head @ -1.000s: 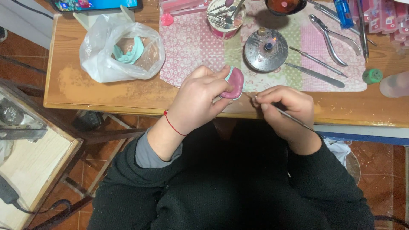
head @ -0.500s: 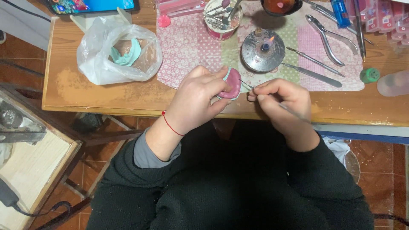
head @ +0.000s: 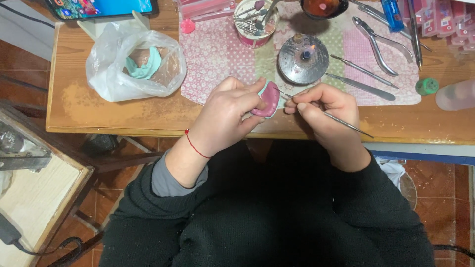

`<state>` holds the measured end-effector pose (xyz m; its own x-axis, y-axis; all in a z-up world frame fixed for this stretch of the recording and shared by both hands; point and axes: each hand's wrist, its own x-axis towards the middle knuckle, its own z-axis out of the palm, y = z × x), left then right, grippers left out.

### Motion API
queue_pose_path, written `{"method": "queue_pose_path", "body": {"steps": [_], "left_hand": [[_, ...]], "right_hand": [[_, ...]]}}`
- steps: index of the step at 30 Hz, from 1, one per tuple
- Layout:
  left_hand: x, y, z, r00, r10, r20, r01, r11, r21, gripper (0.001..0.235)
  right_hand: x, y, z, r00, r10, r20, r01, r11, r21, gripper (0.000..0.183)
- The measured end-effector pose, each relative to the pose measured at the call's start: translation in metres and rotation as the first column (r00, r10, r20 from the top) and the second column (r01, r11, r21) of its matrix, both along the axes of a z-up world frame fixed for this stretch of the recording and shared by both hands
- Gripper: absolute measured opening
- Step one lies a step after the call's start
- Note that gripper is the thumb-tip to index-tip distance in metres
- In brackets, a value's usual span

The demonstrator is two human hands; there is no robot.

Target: Preparing and sculpting dental impression material and wax on a workbench.

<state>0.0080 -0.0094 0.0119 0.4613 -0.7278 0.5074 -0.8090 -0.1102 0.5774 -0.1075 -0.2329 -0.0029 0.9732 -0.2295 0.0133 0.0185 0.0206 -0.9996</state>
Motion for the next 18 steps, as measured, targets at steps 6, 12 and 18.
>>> {"method": "queue_pose_path", "body": {"steps": [6, 12, 18], "left_hand": [[0.001, -0.001, -0.003, 1.0, -0.002, -0.012, 0.002, 1.0, -0.008, 0.028], [-0.001, -0.003, 0.003, 1.0, -0.018, 0.012, 0.018, 1.0, 0.003, 0.026], [-0.004, -0.006, 0.006, 1.0, 0.012, 0.006, -0.012, 0.998, 0.054, 0.031]], "right_hand": [[0.001, -0.003, -0.004, 1.0, 0.012, 0.004, -0.012, 0.998, 0.062, 0.008], [-0.002, -0.006, -0.008, 0.998, -0.027, -0.064, 0.034, 0.993, 0.114, 0.01], [-0.041, -0.032, 0.036, 0.989, 0.122, -0.083, -0.132, 0.982, -0.131, 0.024]]}}
